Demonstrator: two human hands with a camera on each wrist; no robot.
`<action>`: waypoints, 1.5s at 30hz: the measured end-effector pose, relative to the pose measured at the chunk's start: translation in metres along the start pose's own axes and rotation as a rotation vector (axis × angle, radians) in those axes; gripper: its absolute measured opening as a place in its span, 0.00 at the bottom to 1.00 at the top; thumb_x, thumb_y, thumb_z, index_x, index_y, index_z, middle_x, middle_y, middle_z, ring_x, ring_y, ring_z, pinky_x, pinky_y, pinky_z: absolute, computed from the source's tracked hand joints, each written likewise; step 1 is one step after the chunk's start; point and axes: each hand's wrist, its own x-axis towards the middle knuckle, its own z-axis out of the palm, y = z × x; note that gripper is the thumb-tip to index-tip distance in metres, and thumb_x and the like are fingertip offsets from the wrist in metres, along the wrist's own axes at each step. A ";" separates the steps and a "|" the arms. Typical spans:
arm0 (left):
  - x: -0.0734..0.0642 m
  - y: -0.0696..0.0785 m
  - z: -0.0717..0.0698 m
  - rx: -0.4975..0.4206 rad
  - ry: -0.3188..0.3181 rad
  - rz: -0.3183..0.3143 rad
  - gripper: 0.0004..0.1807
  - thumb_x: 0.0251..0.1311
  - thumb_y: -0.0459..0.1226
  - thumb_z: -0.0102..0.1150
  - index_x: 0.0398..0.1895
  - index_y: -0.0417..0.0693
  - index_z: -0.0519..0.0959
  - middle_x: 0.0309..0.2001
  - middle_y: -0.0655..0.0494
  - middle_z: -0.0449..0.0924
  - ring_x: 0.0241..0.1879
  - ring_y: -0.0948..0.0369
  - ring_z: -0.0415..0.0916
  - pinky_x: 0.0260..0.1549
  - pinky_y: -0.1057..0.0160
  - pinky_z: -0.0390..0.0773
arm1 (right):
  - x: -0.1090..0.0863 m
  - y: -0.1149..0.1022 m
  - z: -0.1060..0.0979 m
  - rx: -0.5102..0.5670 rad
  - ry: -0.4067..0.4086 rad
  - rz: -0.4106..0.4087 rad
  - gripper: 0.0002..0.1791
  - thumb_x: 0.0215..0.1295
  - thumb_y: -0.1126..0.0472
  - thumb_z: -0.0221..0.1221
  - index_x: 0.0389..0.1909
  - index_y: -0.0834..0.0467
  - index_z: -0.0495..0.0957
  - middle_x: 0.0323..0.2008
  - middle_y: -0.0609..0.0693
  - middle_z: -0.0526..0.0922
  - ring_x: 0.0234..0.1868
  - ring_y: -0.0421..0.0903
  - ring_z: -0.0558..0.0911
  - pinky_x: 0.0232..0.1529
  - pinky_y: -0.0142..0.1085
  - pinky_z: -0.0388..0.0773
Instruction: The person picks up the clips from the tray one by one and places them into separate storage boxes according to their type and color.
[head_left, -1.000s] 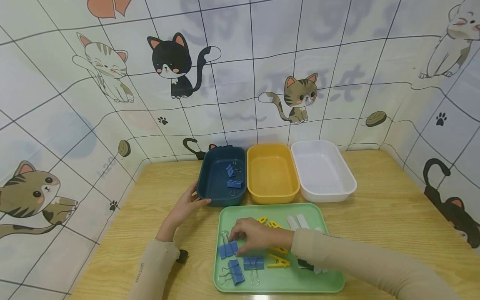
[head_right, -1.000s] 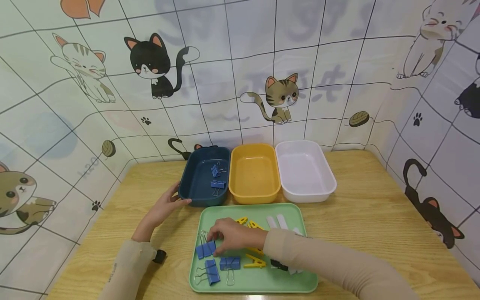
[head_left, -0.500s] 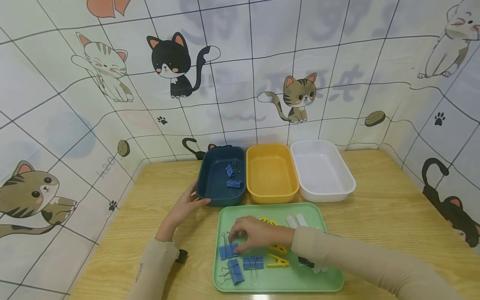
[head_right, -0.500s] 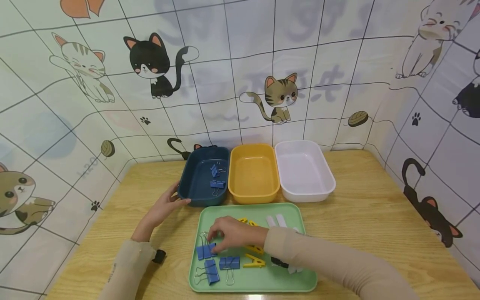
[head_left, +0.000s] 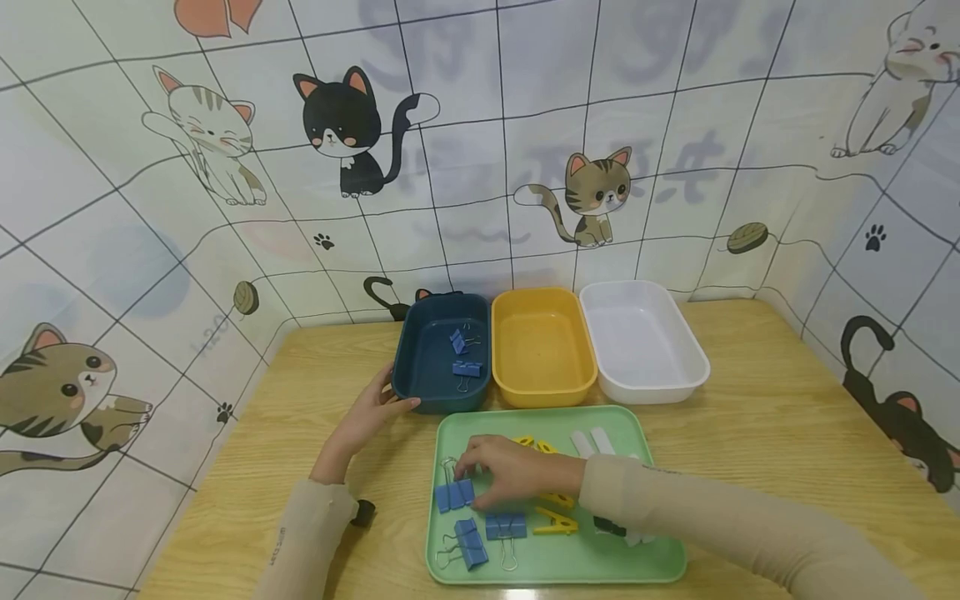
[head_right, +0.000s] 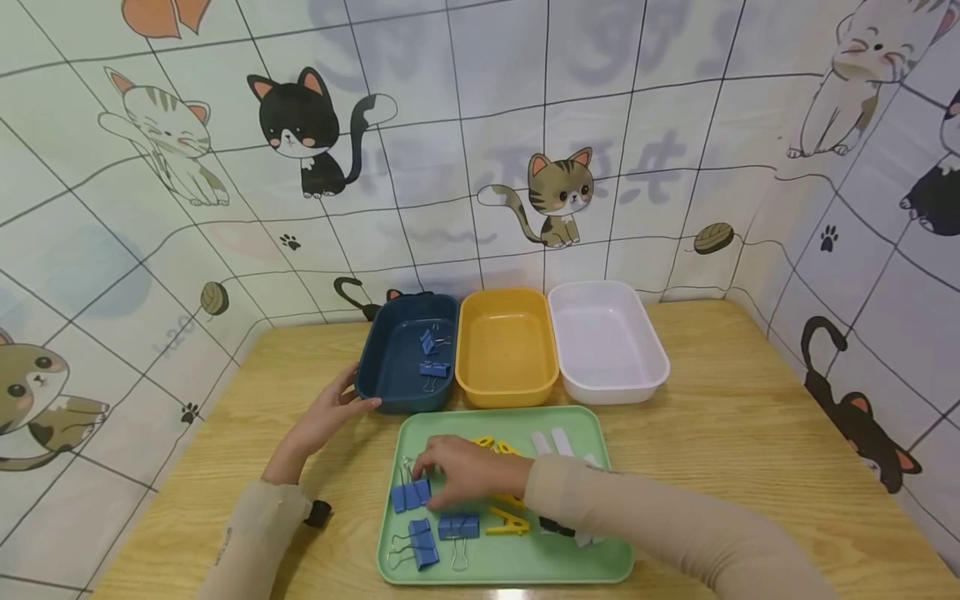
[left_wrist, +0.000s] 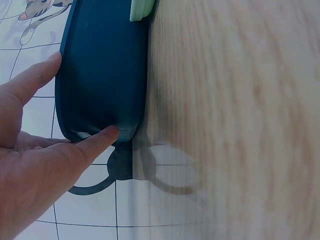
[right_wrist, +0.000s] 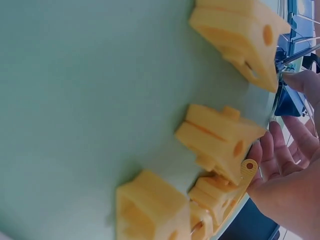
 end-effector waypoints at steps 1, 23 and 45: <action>0.000 0.000 0.000 0.000 -0.001 0.000 0.47 0.75 0.38 0.62 0.87 0.48 0.43 0.85 0.38 0.45 0.81 0.33 0.49 0.75 0.33 0.61 | 0.001 0.000 0.000 0.005 0.002 0.008 0.20 0.61 0.57 0.76 0.54 0.54 0.87 0.44 0.42 0.81 0.44 0.34 0.76 0.50 0.27 0.76; 0.002 -0.001 0.000 -0.012 0.003 0.009 0.49 0.74 0.37 0.63 0.87 0.46 0.43 0.84 0.37 0.44 0.81 0.33 0.51 0.74 0.35 0.63 | 0.008 0.001 -0.004 -0.052 -0.032 -0.010 0.18 0.60 0.54 0.78 0.50 0.53 0.89 0.45 0.39 0.83 0.43 0.31 0.76 0.50 0.29 0.78; 0.007 -0.002 -0.003 -0.002 -0.005 0.014 0.49 0.74 0.37 0.64 0.87 0.46 0.43 0.84 0.36 0.46 0.80 0.33 0.51 0.74 0.34 0.64 | 0.008 0.005 -0.012 0.030 0.055 -0.038 0.19 0.58 0.61 0.77 0.51 0.59 0.90 0.45 0.44 0.92 0.39 0.30 0.81 0.44 0.23 0.80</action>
